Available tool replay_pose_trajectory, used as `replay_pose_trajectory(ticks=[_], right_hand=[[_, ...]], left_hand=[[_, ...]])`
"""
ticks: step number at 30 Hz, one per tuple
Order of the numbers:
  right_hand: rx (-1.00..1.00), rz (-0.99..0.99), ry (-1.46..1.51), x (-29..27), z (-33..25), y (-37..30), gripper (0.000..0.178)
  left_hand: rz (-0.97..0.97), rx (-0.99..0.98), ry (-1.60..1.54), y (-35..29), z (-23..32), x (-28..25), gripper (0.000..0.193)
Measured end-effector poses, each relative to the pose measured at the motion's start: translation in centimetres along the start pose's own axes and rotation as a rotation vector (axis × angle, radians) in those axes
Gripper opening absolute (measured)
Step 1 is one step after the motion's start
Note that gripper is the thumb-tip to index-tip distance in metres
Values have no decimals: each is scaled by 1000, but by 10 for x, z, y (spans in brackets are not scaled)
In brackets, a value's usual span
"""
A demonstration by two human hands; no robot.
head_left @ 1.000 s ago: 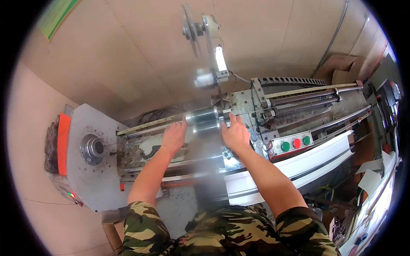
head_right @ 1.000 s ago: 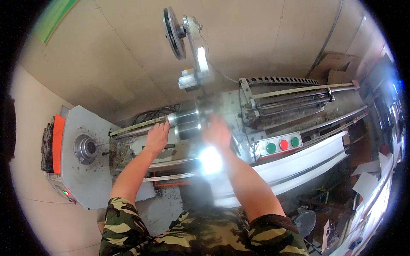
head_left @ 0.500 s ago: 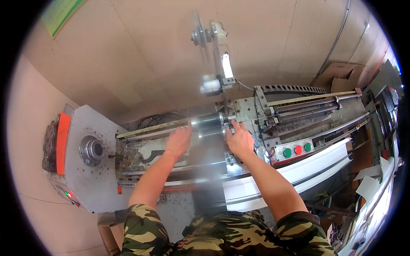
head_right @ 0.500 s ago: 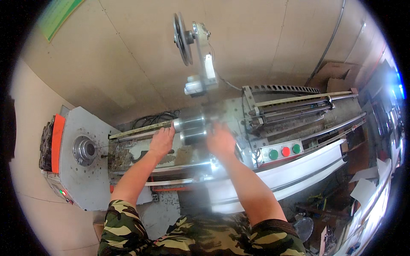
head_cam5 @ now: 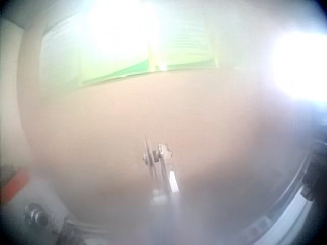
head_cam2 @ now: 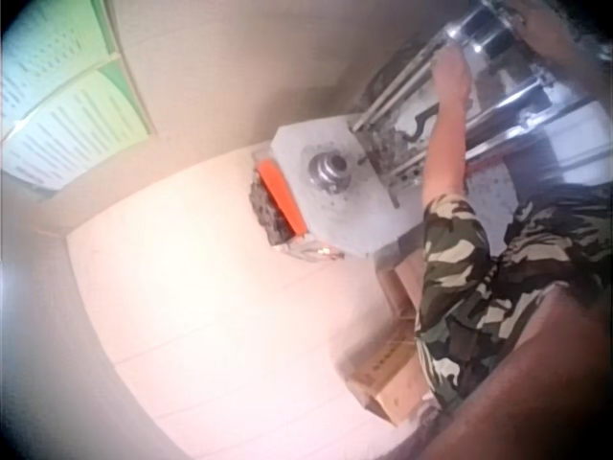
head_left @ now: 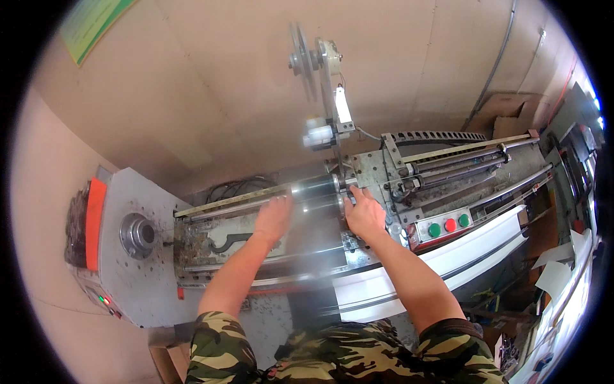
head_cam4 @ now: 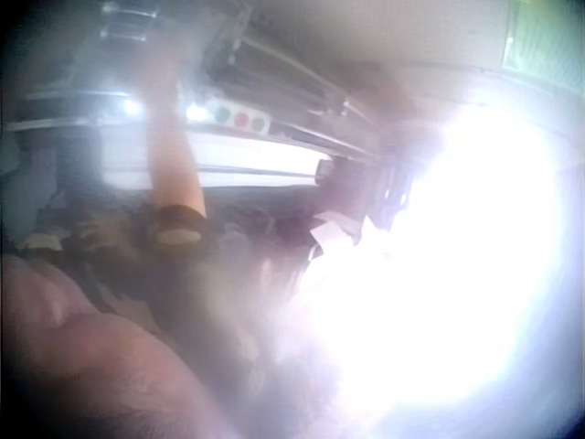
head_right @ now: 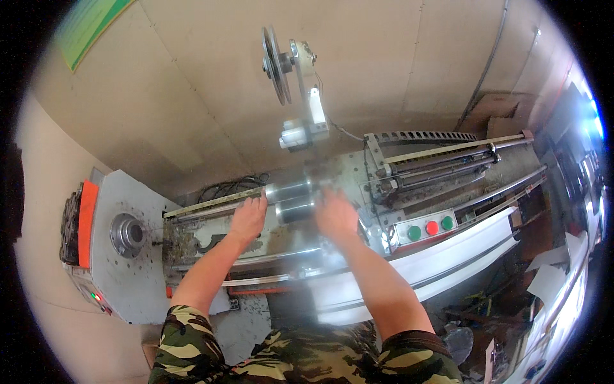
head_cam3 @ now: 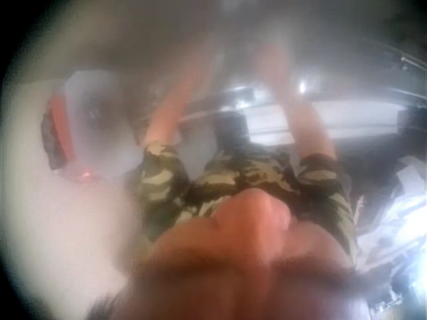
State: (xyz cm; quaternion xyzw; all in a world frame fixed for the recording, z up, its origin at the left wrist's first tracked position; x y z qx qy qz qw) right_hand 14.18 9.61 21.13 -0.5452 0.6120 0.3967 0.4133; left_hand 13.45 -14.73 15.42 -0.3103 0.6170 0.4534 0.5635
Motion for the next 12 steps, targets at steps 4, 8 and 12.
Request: replay_pose_trajectory(ticks=[4,8,12], right_hand=[[15,-37,14,-3,1,1,45],[14,-59,23,-5,2,-1,46],[3,-64,32,2,6,3,48]], left_hand=[[4,5,8,3,4,-1,63],[28,11,-7,3,5,1,63],[19,12,-11,5,4,3,64]])
Point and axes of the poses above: each hand's wrist, its own y-axis towards the middle knuckle, its own x-axis out of the palm, z = x × y, the point moved 6 cm from there along y, towards the middle knuckle, and after that the axes turned 13 degrees about -y, right-handed, at the moved point
